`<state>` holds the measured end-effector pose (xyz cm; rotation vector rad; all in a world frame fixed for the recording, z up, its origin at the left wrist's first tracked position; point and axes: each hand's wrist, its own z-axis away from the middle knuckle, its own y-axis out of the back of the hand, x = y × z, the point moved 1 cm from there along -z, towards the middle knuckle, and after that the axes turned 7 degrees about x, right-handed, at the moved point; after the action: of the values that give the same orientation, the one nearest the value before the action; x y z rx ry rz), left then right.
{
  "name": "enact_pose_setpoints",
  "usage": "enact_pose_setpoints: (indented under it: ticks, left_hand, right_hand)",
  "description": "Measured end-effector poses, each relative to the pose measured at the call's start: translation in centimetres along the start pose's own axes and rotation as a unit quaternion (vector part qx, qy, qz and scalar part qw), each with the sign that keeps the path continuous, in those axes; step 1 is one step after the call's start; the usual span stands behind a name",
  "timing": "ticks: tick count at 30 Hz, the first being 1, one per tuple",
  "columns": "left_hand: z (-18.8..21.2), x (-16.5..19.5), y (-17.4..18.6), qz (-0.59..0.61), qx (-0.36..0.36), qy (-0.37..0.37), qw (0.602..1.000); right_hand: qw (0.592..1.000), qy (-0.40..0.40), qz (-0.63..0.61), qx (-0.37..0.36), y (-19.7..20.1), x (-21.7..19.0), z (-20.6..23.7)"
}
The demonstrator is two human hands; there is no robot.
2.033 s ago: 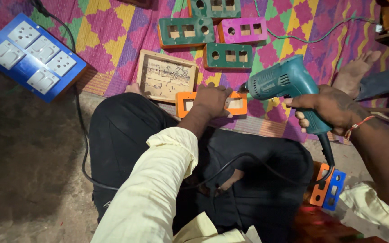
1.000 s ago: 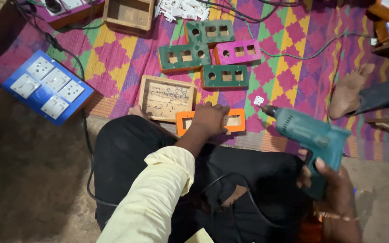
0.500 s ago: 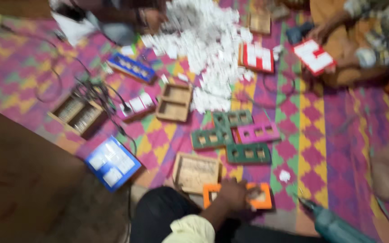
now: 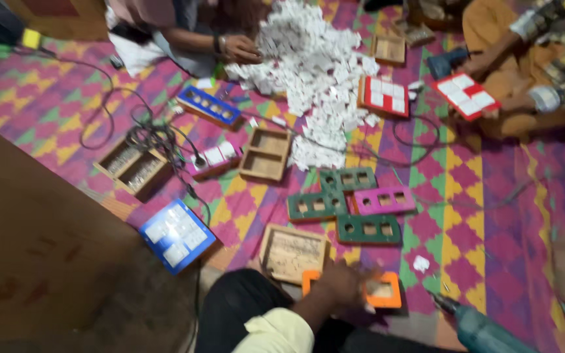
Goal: The person sits on the floor and uses a power drill to fasten screws into colorful wooden switchboard frames. They handle multiple frames in different colors, securing them one by one while surrounded by loose screws and electrical components.
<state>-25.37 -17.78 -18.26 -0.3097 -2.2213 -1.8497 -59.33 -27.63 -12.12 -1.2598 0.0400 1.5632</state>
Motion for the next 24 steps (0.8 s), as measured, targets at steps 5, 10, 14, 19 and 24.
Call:
enact_pose_setpoints:
  ticks: [5, 10, 14, 19, 24]
  left_hand:
    - [3.3, -4.7, 1.7, -0.008, -0.210, 0.116, 0.971]
    - [7.6, -6.7, 5.2, 0.002, -0.290, 0.192, 0.938]
    - [7.0, -4.6, 4.7, 0.017, -0.275, 0.194, 0.941]
    - [5.9, -3.8, 3.0, 0.029, -0.194, 0.140, 0.971]
    - [5.3, -1.9, 1.6, 0.073, -0.156, 0.133, 0.976]
  right_hand:
    - [0.997, -0.011, -0.001, -0.076, 2.8, 1.3, 6.9]
    - [0.998, -0.001, -0.001, -0.056, 2.5, 2.5, 8.3]
    - [1.000, -0.004, -0.008, -0.008, 1.6, 2.8, 9.3]
    - [0.994, 0.027, 0.042, 0.096, 1.7, 3.3, 10.5]
    - [0.971, -0.005, 0.119, 0.209, -1.9, 3.8, 11.6]
